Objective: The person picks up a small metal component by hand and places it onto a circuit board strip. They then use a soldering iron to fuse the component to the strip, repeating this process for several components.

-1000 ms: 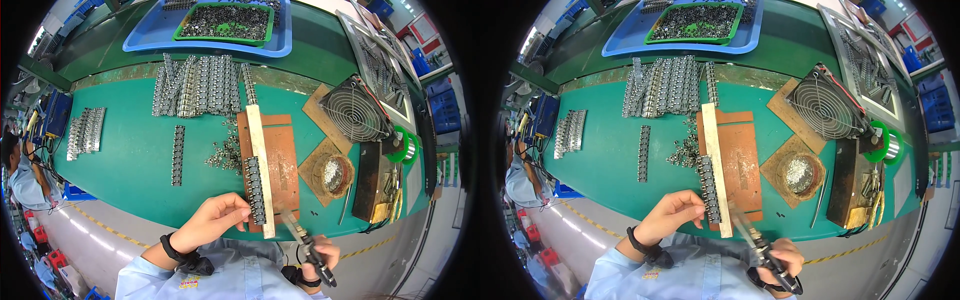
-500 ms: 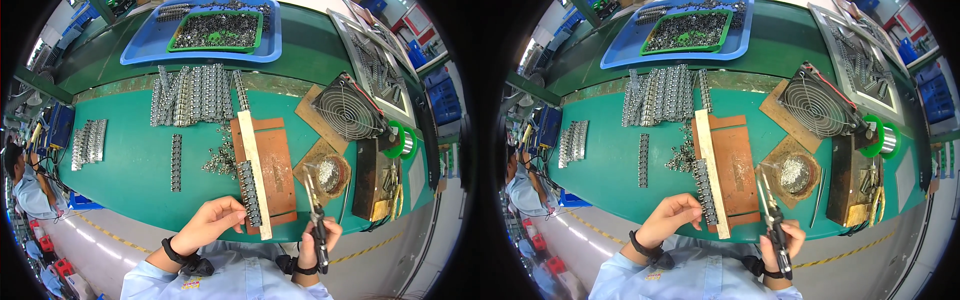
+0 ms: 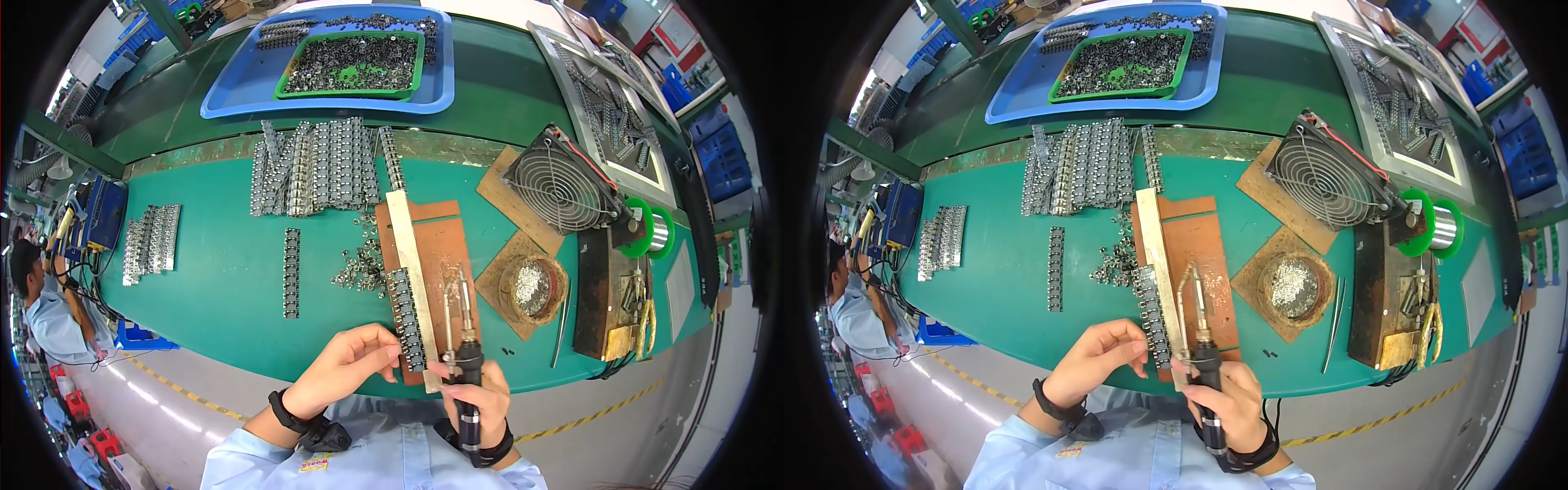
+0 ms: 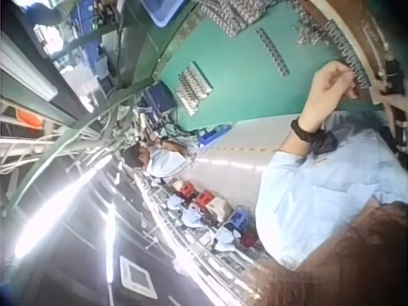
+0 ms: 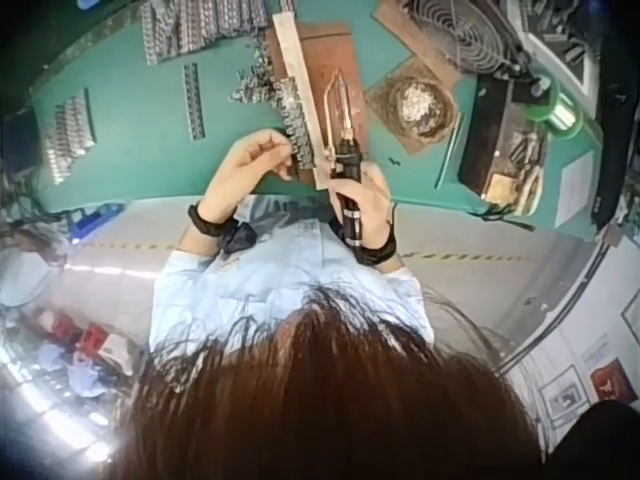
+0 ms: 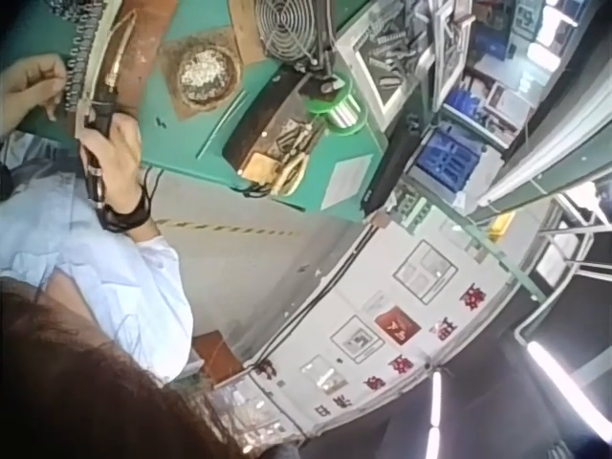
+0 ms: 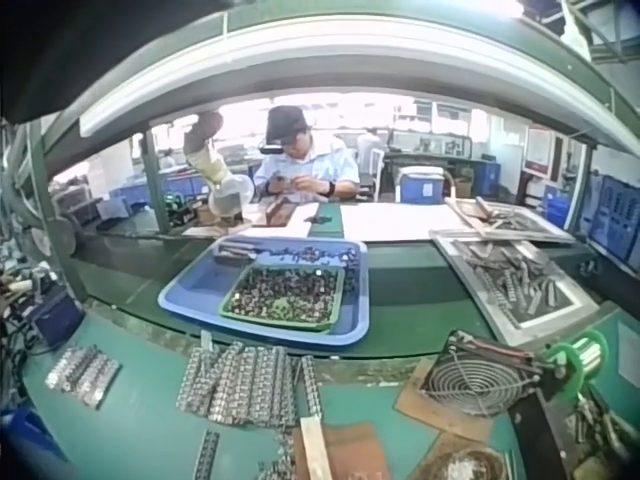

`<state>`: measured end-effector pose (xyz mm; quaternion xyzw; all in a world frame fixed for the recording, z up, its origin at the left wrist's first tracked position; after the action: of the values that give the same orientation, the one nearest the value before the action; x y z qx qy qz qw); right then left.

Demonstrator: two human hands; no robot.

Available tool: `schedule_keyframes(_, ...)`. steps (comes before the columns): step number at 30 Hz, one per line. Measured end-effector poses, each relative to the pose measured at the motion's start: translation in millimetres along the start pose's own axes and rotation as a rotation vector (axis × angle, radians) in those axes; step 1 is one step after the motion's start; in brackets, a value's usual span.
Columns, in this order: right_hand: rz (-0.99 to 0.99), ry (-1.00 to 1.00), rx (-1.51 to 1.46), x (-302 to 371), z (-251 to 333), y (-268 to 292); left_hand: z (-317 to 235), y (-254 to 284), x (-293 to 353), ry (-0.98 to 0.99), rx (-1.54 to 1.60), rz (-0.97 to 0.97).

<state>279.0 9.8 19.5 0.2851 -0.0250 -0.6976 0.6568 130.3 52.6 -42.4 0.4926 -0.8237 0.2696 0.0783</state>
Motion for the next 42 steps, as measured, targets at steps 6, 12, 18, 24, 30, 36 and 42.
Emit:
schedule_keyframes(6, 0.022, 0.057, 0.172, -9, 13, -16, -2, 10, 4, 0.047, -0.007, -0.023)
schedule_keyframes(12, -0.036, -0.065, 0.115, -7, 7, -13, -75, 54, 15, -0.434, -0.898, -0.506)
schedule_keyframes(18, -0.004, -0.107, 0.003, 0, -4, -8, -86, 63, 20, -0.539, -1.075, -0.672)
schedule_keyframes(24, -0.123, -0.226, -0.172, 22, -30, 9, -84, 56, 11, -0.581, -1.268, -0.676)
schedule_keyframes(30, -0.136, -0.263, -0.266, 20, -35, 10, -89, 54, 21, -0.565, -1.173, -0.738)
schedule_keyframes(36, -0.159, -0.270, -0.289, 22, -36, 11, -85, 51, 21, -0.534, -1.104, -0.689)
schedule_keyframes(42, -0.158, -0.260, -0.261, 22, -34, 11, -74, 23, 21, -0.574, -1.079, -0.440)
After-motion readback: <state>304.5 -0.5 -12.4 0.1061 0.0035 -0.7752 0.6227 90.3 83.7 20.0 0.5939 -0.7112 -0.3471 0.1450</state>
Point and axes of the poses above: each hand's wrist, its own x-axis away from the middle knuckle, its own y-axis out of the back of the hand, z = x × y, the point moved 9 cm from there along -x, towards the middle knuckle, and after that the axes turned 6 degrees about -y, right-handed, at the moved point
